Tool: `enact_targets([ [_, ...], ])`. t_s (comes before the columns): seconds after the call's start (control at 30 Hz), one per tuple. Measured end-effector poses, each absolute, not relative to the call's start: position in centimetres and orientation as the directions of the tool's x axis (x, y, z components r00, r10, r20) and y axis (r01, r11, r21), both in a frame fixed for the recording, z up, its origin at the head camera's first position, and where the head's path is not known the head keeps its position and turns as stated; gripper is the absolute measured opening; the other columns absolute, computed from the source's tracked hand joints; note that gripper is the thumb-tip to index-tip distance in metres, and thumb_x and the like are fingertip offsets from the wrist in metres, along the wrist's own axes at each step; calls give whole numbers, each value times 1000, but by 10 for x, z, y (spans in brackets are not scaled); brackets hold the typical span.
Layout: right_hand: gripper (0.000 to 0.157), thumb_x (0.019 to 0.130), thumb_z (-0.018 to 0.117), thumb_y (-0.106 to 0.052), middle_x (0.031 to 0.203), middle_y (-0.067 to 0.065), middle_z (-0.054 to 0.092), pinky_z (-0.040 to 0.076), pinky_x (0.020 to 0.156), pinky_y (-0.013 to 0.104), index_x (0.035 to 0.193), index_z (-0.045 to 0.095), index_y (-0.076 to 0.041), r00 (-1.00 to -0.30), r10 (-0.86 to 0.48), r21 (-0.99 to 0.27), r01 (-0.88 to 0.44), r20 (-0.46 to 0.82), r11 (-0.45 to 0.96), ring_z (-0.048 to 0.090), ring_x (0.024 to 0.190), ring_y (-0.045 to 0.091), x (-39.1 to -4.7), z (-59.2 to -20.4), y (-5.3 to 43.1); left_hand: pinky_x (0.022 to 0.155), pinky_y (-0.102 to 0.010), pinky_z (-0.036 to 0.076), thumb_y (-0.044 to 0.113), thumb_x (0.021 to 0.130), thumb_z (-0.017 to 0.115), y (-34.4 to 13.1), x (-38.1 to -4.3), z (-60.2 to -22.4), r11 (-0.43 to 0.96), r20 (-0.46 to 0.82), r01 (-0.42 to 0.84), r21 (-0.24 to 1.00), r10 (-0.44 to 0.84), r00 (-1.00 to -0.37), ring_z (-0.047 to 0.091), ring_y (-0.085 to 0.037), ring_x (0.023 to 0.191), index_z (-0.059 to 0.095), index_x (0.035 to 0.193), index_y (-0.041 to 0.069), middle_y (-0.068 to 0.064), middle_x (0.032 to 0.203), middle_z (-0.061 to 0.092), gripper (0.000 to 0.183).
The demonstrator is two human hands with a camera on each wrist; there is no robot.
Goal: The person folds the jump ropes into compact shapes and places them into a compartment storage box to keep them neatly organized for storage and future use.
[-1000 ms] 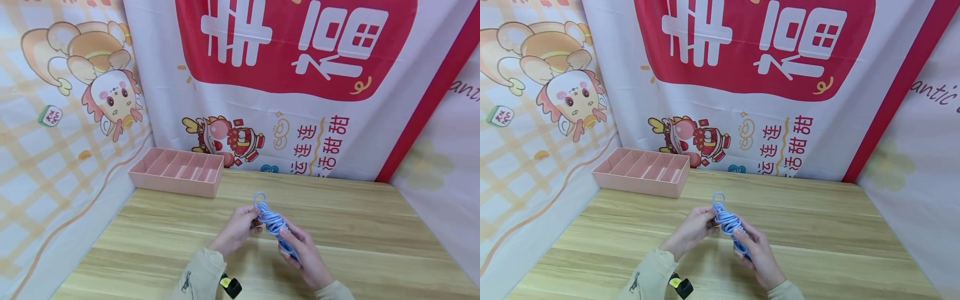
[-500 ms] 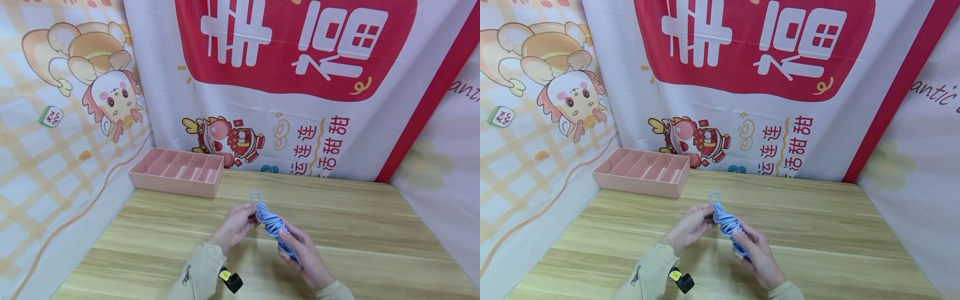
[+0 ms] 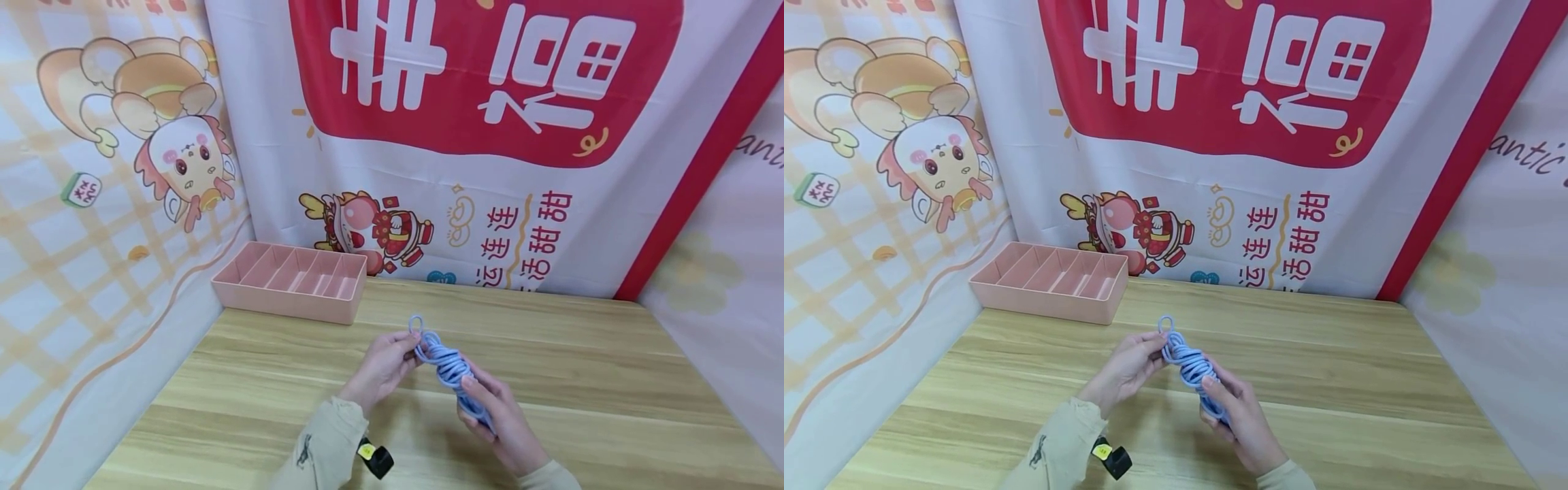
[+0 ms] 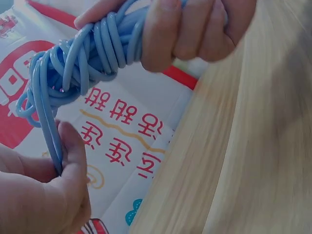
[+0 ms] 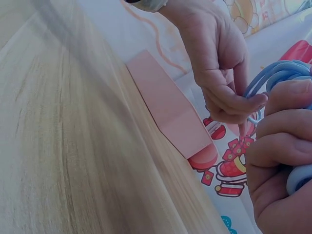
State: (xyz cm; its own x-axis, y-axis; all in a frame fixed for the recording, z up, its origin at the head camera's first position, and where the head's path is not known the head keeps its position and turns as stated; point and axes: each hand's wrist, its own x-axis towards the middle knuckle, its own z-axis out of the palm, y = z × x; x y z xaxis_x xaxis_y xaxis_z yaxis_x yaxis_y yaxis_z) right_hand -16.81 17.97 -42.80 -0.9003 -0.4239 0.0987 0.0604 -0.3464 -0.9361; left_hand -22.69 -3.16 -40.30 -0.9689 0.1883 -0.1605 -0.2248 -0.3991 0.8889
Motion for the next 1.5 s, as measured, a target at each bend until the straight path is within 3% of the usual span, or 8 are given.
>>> enact_targets([
  [0.23, 46, 106, 45, -20, 108, 12, 55, 30, 40, 15, 151, 39, -11, -911, -406, -929, 89, 70, -360, 45, 55, 6, -169, -424, 185, 78, -35, 56, 8, 95, 66, -39, -225, -401, -183, 39, 11, 983, 150, -988, 69, -32, 92, 70, 113, -5, -17, 98, 71, 23],
  [0.4, 46, 107, 43, -18, 103, 11, 55, 30, 40, 15, 152, 38, -10, -903, -419, -925, 78, 93, -372, 44, 55, 6, -169, -425, 186, 67, -32, 58, 8, 91, 72, -41, -223, -399, 53, 220, 230, 972, 153, -964, 71, -22, 74, 76, 106, 3, -8, 90, 73, 17],
  [0.6, 46, 107, 40, -16, 104, 11, 55, 30, 40, 14, 152, 36, -9, -885, -443, -920, 47, 142, -388, 45, 56, 5, -170, -428, 186, 55, -27, 56, 7, 88, 75, -43, -214, -392, 277, 412, 447, 851, 175, -894, 66, -11, 62, 78, 100, 4, -1, 82, 72, 13],
  [0.8, 45, 107, 39, -11, 101, 9, 57, 26, 39, 17, 152, 37, -10, -863, -465, -914, 10, 197, -407, 45, 56, 4, -171, -433, 185, 48, -25, 51, 9, 88, 76, -43, -208, -384, 413, 420, 458, 787, 185, -888, 60, -6, 56, 79, 95, 7, 3, 69, 67, 8],
  [1.07, 45, 107, 38, -10, 106, 9, 57, 21, 38, 20, 152, 37, -9, -850, -474, -901, -1, 229, -433, 46, 57, 4, -169, -435, 181, 43, -25, 51, 2, 84, 77, -42, -204, -385, 403, 288, 356, 843, 221, -932, 62, -8, 49, 80, 85, 4, 3, 62, 68, 4],
  [1.27, 45, 107, 36, -10, 104, 7, 58, 23, 38, 18, 152, 36, -7, -848, -473, -895, -3, 239, -446, 44, 57, 4, -169, -432, 181, 42, -23, 46, 4, 86, 76, -42, -204, -388, 421, 398, 444, 791, 198, -896, 57, -3, 52, 80, 89, 7, 6, 65, 66, 6],
  [1.5, 46, 105, 46, -12, 108, 17, 54, 24, 38, 17, 150, 39, -5, -904, -403, -943, -3, 145, -333, 43, 55, 7, -167, -428, 181, 48, -23, 50, 5, 86, 76, -42, -201, -388, 444, 454, 504, 741, 222, -863, 58, -5, 59, 79, 95, 6, 1, 76, 69, 10],
])
